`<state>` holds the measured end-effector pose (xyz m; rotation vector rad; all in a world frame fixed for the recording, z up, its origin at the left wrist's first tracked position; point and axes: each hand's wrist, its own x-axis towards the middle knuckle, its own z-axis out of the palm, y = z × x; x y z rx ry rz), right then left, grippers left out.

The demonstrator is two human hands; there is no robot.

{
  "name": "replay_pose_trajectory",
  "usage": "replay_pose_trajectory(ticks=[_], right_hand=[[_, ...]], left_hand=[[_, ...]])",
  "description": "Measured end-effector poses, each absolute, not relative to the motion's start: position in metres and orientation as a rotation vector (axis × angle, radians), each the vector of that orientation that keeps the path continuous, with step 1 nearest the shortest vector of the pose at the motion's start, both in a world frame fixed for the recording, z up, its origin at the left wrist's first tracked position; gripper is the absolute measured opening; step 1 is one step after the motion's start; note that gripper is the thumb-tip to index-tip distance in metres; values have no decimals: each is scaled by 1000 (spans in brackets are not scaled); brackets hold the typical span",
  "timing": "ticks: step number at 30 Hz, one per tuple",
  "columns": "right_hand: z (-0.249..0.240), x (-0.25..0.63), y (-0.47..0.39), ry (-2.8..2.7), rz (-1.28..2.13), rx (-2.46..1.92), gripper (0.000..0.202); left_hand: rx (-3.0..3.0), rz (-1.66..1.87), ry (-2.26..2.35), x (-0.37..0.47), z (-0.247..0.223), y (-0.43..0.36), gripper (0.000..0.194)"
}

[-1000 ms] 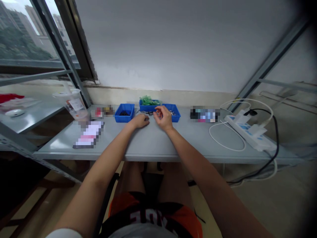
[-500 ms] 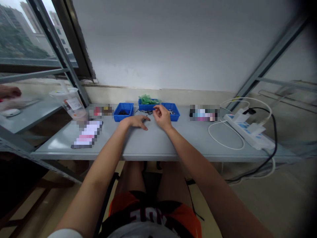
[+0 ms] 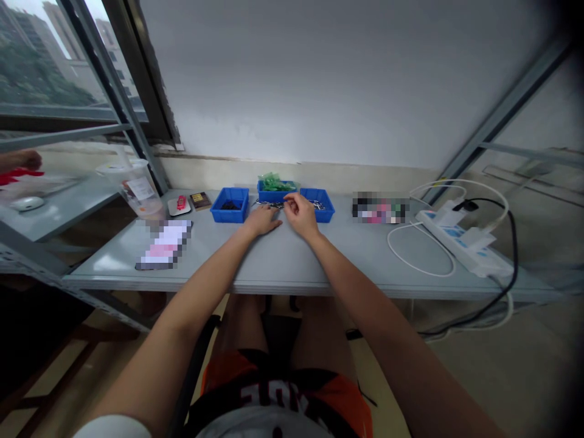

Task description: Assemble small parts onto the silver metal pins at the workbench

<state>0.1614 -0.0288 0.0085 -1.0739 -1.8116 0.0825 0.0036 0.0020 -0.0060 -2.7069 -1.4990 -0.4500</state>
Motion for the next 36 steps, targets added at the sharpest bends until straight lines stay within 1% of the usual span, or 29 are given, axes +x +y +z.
replay_pose_trajectory(ticks=[8,12,17,21,24,27,30,36], right_hand=[[10,162,-28,-1846,128,-1077,21],[9,163,-25,-1859,172,-1095,19],[5,165,-20,-1934,288,-1153,20],[1,168,-17,-1998,327,-1237,20],[-3,171,-14,-2034,349,-1308,24],[-6,174,-13,-2048,360,-1360,26],[-6,175,-14,-2056,359,-1364,24],[-2,173,-14,-2076,370,-1317,22]], left_hand=[[-2655,-396,-1460,4,-4,3,36],[-2684,-419,-1550,0,3,1,27],[-2720,-503,-1627,-5,5,1,22],[-2780,-627,-1588,-4,4,3,21],[-2783,-817,-1542,-1,6,2,23],[-2798,-1039,-1487,3,8,1,19],[-2828,-1189,-1421,6,9,2,16],[-2833,-1305,-1363,6,8,6,15]])
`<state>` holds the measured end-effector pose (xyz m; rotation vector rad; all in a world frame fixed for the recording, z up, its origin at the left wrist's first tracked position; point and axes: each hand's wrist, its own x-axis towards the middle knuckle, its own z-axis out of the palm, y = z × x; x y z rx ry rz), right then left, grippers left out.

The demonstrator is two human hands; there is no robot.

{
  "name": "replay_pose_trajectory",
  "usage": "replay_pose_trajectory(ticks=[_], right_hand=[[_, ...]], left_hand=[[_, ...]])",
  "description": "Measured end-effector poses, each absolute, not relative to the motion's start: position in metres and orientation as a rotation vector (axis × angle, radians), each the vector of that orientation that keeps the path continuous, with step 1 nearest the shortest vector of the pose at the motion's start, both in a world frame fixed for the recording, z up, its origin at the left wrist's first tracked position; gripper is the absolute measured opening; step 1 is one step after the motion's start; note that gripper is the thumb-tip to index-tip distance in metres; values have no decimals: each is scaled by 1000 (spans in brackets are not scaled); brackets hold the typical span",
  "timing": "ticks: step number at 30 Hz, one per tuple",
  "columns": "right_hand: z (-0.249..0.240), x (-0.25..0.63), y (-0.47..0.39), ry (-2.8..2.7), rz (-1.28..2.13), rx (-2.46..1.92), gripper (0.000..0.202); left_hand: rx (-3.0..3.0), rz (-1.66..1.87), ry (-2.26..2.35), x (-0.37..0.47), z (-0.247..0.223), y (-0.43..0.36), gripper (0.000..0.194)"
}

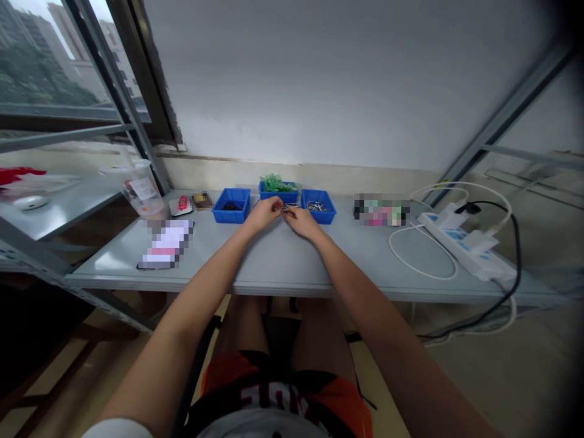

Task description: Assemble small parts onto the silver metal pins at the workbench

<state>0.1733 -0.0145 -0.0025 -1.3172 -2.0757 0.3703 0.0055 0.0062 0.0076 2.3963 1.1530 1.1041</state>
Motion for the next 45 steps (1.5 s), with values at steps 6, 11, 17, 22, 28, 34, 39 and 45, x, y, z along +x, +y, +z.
replay_pose_trajectory(ticks=[6,11,17,22,28,34,39,45], right_hand=[[-3,176,-10,-2017,360,-1296,21],[-2,175,-11,-2016,359,-1305,23],[1,175,-13,-1999,369,-1319,24],[2,176,-12,-2005,391,-1302,25],[-3,176,-11,-2042,426,-1285,28],[-1,178,-9,-1917,288,-1343,18],[3,176,-12,-1884,319,-1306,16],[2,173,-14,-1959,329,-1264,20]], left_hand=[[2379,1103,1171,4,9,5,15],[2362,1066,1238,3,8,5,18],[2387,1025,1232,0,7,6,23],[2327,1083,1188,0,8,7,24],[2254,1153,1150,3,11,4,19],[2259,1180,1187,4,14,3,16],[2240,1185,1199,3,15,3,14],[2244,1192,1150,6,13,3,14]])
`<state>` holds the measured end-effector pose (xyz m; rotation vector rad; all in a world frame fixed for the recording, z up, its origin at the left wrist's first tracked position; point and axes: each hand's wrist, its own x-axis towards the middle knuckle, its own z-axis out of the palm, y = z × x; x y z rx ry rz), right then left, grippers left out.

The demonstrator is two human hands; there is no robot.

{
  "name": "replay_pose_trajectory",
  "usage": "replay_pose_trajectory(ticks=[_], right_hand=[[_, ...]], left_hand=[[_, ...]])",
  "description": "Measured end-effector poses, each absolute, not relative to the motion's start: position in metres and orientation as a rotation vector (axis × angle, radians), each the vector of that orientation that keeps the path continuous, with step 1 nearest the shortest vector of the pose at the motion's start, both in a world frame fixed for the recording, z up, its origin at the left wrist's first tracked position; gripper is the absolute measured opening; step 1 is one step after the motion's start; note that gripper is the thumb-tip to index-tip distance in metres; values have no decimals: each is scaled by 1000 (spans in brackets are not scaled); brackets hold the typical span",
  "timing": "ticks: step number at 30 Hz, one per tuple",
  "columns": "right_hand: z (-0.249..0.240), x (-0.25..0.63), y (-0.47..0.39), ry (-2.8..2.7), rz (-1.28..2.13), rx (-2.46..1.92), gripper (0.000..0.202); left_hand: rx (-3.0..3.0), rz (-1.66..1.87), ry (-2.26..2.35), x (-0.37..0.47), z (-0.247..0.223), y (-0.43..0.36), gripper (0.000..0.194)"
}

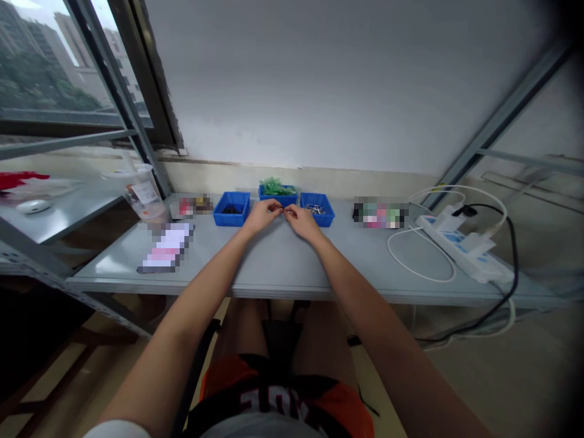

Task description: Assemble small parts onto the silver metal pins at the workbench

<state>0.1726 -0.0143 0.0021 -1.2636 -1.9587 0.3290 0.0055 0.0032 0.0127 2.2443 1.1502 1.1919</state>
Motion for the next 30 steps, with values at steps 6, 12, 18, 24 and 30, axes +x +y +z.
replay_pose_trajectory(ticks=[6,12,18,24,30], right_hand=[[3,174,-14,-1921,325,-1258,19],[4,173,-15,-1952,359,-1235,22],[7,174,-17,-1932,347,-1212,26],[6,174,-16,-1953,314,-1239,25],[5,174,-15,-1972,308,-1259,21]], left_hand=[[2256,1184,1131,7,15,1,13],[2247,1212,1100,6,15,-1,12],[2272,1212,1173,6,16,-4,10],[2424,1071,1151,5,14,-2,16],[2499,1046,1152,4,9,3,18]])
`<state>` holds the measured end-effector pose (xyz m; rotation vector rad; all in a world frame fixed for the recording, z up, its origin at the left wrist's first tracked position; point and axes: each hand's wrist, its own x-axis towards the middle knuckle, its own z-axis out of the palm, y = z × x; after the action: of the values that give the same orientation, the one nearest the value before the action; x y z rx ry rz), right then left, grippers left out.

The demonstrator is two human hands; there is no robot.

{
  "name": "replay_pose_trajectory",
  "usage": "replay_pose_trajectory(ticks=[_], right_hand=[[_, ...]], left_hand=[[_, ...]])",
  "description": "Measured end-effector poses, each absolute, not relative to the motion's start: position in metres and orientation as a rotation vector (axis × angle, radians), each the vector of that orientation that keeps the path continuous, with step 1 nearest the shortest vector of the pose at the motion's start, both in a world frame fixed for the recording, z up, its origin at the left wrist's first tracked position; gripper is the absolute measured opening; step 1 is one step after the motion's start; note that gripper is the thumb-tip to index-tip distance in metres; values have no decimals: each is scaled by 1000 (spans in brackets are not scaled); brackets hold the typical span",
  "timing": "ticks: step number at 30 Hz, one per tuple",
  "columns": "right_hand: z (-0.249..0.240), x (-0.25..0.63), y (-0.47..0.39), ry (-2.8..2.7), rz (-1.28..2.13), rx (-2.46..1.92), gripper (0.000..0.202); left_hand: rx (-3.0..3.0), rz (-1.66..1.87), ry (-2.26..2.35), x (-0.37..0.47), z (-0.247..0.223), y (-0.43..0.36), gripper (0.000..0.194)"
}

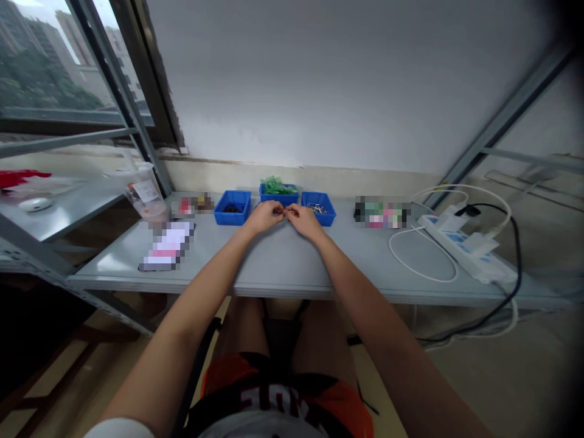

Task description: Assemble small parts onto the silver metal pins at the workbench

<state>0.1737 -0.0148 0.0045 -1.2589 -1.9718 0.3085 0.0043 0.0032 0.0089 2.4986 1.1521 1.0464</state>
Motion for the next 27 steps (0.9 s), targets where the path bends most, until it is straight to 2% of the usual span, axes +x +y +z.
replay_pose_trajectory(ticks=[27], right_hand=[[-1,177,-9,-1994,423,-1217,22]], left_hand=[[2529,1042,1152,3,8,4,20]])
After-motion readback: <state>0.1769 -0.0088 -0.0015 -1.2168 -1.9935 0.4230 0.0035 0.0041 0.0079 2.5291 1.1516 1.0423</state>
